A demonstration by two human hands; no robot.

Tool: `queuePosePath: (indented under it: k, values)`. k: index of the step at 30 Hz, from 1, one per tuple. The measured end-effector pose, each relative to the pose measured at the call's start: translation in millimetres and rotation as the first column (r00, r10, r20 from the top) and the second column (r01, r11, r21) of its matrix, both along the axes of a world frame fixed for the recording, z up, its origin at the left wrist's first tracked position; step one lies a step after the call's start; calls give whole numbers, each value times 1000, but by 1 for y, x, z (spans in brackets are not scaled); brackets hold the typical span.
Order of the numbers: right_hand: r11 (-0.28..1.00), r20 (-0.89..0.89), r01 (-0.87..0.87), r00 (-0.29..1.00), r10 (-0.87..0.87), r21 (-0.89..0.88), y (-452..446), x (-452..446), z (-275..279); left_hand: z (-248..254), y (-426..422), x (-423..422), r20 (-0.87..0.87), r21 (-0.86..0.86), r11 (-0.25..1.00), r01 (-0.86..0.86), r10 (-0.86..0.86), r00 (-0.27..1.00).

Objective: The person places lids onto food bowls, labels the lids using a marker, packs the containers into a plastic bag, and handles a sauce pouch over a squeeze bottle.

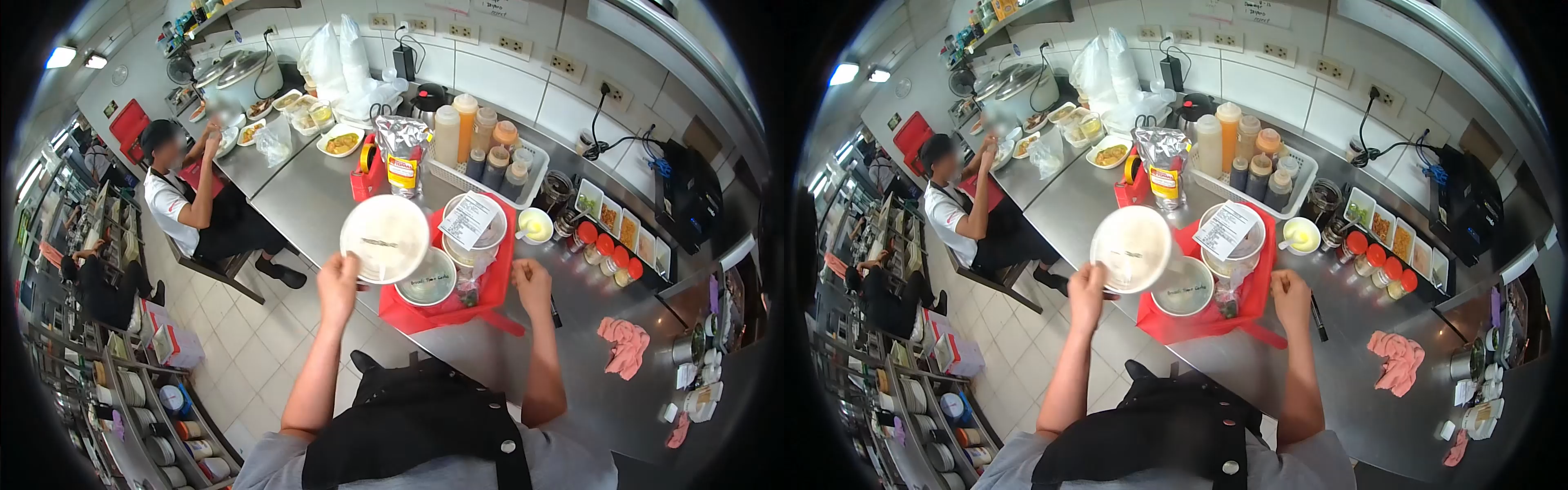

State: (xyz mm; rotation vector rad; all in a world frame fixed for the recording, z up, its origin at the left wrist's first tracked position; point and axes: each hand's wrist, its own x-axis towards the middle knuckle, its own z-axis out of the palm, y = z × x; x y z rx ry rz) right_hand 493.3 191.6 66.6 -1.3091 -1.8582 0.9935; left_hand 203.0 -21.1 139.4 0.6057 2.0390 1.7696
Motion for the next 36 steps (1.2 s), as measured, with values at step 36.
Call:
queuePosePath:
  k: [36]
  values:
    - [873, 388, -409, 784, 485, -266, -65, -103, -29, -110, -9, -32, 50, 195, 978, -80, 71, 996]
